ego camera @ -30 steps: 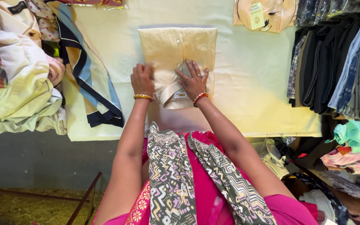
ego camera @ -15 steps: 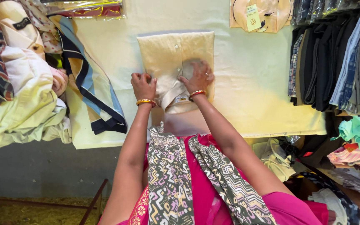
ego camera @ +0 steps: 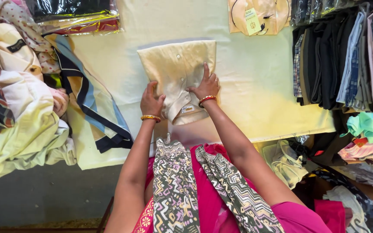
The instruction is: The person folds a light blue shirt and then a yellow shirt on a table. They smooth the fabric, fold the sleeves and body, and place the folded shirts on a stack to the right.
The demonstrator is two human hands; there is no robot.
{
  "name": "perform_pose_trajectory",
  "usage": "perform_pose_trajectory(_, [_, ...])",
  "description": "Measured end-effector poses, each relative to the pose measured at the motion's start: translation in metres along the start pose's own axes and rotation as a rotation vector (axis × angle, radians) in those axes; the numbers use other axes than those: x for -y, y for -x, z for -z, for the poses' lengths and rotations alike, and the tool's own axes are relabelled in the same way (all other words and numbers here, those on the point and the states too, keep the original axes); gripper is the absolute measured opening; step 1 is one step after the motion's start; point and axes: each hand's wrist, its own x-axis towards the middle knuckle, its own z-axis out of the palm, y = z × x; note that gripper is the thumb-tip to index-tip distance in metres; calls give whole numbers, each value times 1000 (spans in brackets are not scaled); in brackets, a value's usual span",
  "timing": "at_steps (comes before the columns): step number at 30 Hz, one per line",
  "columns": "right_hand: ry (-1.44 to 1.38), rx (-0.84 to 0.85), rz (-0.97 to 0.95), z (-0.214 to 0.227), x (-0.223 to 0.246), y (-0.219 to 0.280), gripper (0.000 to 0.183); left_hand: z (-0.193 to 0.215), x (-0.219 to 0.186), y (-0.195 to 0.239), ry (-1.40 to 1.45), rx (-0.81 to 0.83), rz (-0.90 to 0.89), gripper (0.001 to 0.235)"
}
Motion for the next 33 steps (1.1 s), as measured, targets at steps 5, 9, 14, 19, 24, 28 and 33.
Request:
perform_pose_trajectory(5, [92, -7, -25, -1, 10, 1, 137, 2, 16, -2, -2, 115, -56, 73])
perform_pose_trajectory(9, [-28, 99, -22, -24, -7, -17, 139, -4, 17, -12, 13, 174, -128, 84])
perform_pose_trajectory(14, [6, 164, 40, 5, -2, -4, 129, 2, -48, -3, 22, 203, -188, 90])
perform_pose_trajectory(19, [-56, 21, 268, 70, -49, 7, 118, -17, -113, 24, 73, 213, -249, 95])
perform_pose_trajectory(24, [-17, -127, 310, 227, -131, 11, 111, -41, -242, 45, 253, 319, -431, 98])
perform_pose_trajectory(28, [116, -354, 364, 400, -194, 41, 106, -68, -367, 56, 528, 470, -772, 100])
perform_pose_trajectory(33, [217, -582, 438, 568, -272, 75, 81, -105, -518, 75, 626, 505, -988, 100])
